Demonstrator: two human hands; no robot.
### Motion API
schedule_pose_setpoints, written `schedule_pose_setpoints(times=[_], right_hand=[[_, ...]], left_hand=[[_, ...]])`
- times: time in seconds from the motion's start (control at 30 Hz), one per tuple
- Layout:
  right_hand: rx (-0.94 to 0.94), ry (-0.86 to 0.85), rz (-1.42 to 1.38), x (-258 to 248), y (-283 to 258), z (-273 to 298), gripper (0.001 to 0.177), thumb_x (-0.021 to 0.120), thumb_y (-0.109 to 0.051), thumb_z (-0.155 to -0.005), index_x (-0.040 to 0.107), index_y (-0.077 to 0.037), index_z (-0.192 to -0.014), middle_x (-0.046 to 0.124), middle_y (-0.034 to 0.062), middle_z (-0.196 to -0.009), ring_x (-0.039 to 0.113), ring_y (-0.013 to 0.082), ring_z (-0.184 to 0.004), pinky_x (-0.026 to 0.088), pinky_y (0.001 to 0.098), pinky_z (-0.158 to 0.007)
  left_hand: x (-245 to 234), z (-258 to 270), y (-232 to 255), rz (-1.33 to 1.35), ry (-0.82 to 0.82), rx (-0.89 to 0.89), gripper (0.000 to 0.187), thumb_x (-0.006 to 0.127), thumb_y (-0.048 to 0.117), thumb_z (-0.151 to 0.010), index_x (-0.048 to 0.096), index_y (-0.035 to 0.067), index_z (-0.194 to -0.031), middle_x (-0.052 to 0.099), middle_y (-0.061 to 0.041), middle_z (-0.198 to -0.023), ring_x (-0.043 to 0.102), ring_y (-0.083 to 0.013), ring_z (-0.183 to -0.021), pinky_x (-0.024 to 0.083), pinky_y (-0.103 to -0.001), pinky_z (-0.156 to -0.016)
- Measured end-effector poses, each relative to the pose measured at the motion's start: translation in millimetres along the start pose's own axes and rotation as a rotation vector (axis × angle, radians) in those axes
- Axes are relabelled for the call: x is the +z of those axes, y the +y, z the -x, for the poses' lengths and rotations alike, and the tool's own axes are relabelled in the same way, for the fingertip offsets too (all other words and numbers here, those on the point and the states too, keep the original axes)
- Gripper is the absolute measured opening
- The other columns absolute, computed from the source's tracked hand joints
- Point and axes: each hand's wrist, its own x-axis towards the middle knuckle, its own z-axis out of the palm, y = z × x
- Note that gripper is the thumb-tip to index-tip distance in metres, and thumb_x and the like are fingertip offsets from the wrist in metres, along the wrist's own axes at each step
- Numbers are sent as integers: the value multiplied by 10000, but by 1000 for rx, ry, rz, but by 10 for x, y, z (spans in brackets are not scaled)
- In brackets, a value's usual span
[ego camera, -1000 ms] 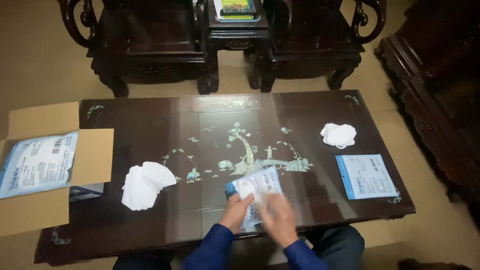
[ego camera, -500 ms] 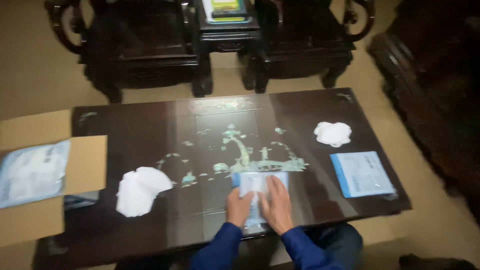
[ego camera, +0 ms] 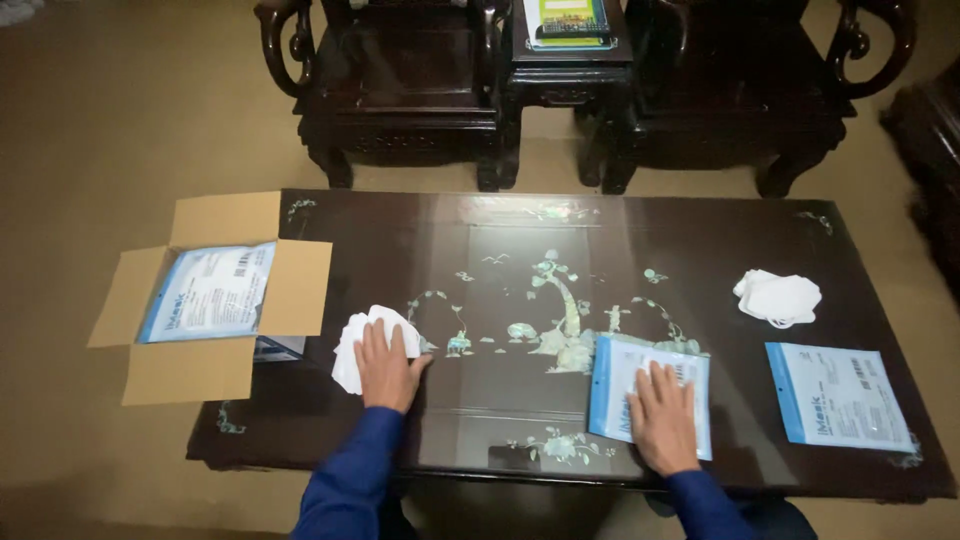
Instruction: Packaging individual face masks into plastic sleeves on a table
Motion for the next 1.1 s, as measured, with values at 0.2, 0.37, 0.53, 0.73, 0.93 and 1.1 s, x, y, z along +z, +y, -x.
schedule_pose_setpoints(times=[0.2,0.37,0.53,0.73,0.93,1.1], right_hand=[[-61,94,35,28,111,41,515,512,-363,-1005,543,-90,-1440,460,165,-1587,372,414,-1515,271,661,-1214],[2,106,-153,-449,-305,-60,641,524,-388,-1004,427,-25,-1522,369,212,-1637,269,425,-1556,204,666,-1222],[398,-7,-1123,-664,-985,-336,576,782,-217,-848,620,-90,-1386,746,64,-1298,668,170,-1231,484,338,-1122],[508,-328,-1492,-356,-1557,-298,402,815,-74,-847,566,-99,-1161,808,166,-915,769,233,-816,601,354,-729],[606,-160,-1245,141,-1356,-186,345,881,-129,-849,553,-121,-955,534,-19,-608,518,95,-592,446,264,-595],[582,-243,-1342,-242,-1456,-207,712,817,-142,-865,356,-96,-1406,582,2,-701,546,102,-654,445,275,-608]], left_hand=[[9,169,-262,210,238,176,231,578,156,-1006,620,-6,-1165,598,-237,-1246,576,-408,-1129,467,-496,-1022],[-404,212,30,739,438,-122,266,470,101,-1086,679,2,-1218,685,-122,-1284,626,-256,-1246,442,-354,-1137],[-503,338,731,1582,71,-709,213,574,223,-1052,673,59,-961,684,-33,-937,587,-126,-873,530,-300,-794],[-95,620,1432,1484,-121,-795,293,573,251,-1004,725,38,-1135,738,-69,-1087,639,-158,-1006,509,-313,-888],[203,895,1448,1505,-390,-497,614,805,135,-824,645,90,-1415,749,-53,-1302,672,-84,-1082,552,-261,-975],[148,991,1432,1157,-344,-324,395,825,256,-820,806,155,-1201,666,5,-877,596,-139,-777,494,-279,-746]])
